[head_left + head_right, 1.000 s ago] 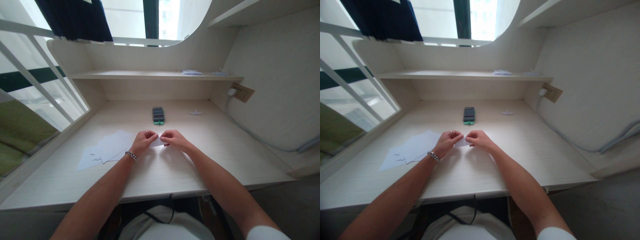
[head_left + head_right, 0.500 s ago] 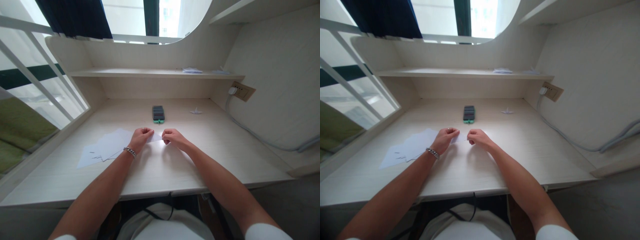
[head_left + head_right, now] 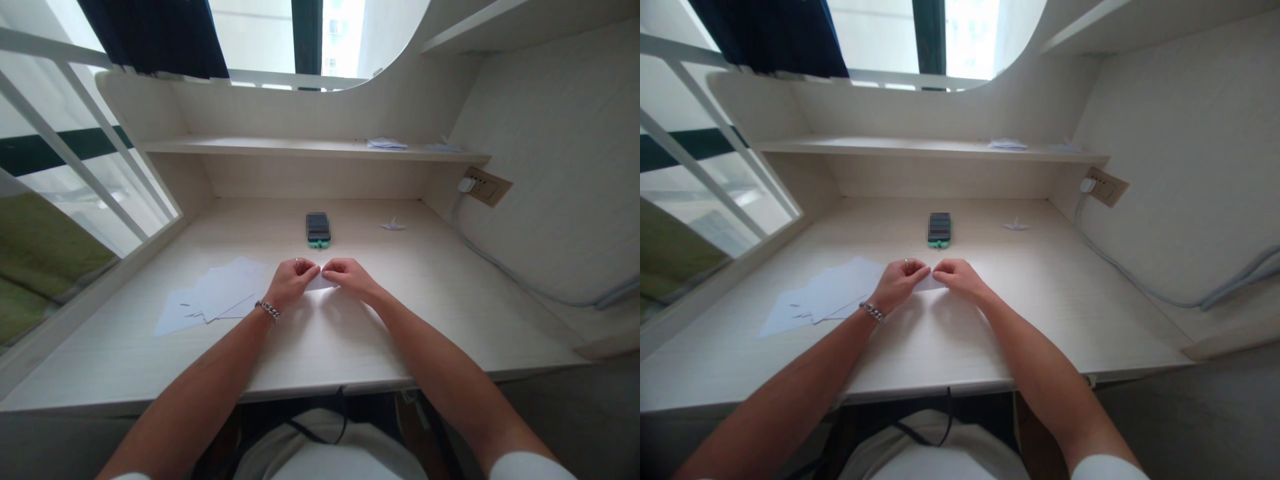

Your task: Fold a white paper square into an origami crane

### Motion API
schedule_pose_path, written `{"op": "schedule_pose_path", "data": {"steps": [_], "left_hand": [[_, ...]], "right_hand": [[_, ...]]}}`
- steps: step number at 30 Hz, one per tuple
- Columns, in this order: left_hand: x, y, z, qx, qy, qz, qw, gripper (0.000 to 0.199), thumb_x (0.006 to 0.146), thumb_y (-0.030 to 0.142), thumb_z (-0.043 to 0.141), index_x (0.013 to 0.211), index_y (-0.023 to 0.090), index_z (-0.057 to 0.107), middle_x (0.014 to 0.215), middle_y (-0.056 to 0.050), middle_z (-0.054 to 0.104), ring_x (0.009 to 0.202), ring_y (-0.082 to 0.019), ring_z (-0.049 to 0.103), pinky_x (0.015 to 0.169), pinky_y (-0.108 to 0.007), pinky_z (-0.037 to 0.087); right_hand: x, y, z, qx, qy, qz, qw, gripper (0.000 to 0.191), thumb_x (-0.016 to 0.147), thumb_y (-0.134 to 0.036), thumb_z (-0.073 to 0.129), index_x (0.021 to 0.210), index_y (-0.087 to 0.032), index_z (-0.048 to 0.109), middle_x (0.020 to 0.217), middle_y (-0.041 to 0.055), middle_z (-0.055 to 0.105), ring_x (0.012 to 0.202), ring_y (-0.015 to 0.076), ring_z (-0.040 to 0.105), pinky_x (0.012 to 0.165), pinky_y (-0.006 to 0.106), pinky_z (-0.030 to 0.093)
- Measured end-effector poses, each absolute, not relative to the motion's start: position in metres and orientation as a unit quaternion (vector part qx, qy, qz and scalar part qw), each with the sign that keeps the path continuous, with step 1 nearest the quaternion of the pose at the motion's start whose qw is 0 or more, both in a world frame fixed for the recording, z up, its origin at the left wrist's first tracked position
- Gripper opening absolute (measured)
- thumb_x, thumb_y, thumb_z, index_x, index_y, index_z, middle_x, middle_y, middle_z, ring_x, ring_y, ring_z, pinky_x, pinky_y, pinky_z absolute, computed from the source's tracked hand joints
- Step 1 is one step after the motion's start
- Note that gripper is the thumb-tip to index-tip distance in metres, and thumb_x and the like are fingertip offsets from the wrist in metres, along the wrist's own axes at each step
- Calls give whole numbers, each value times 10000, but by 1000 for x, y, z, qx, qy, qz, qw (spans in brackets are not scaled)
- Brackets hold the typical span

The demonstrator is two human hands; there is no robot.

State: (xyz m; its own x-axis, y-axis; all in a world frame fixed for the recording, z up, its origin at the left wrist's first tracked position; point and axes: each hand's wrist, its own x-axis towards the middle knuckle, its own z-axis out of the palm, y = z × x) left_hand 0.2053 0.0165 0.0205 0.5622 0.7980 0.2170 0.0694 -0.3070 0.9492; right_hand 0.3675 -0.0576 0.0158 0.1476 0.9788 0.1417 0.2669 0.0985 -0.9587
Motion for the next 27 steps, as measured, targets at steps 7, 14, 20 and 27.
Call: {"op": "schedule_pose_path", "data": {"steps": [7,14,20,27], "left_hand": [[203,26,17,661,346,410,525,318,635,443,772,698,145,677,628,-18,653,564,-122,536,545,-245,397],[203,26,21,617,359,444,541,384,604,477,808,743,138,693,676,-33,677,593,-128,561,566,-253,424],[204,23,22,606,353,461,544,382,631,476,793,775,139,687,699,-34,679,611,-133,579,589,-258,449],[205,20,16,701,300,358,539,275,693,412,726,729,145,674,614,-30,649,577,-138,583,591,-268,464]], "right_hand": [[375,-56,14,-554,-530,406,498,97,694,-247,606,663,-160,635,598,5,620,575,121,555,594,250,440],[384,-60,22,-558,-507,406,516,90,682,-238,637,655,-152,644,596,19,635,569,120,570,589,252,460],[375,-59,22,-549,-469,405,562,240,704,-374,713,788,-158,648,730,32,672,616,121,600,586,251,475],[374,-56,18,-552,-423,383,608,328,647,-450,754,733,-159,629,628,6,626,599,125,588,579,257,473]]}}
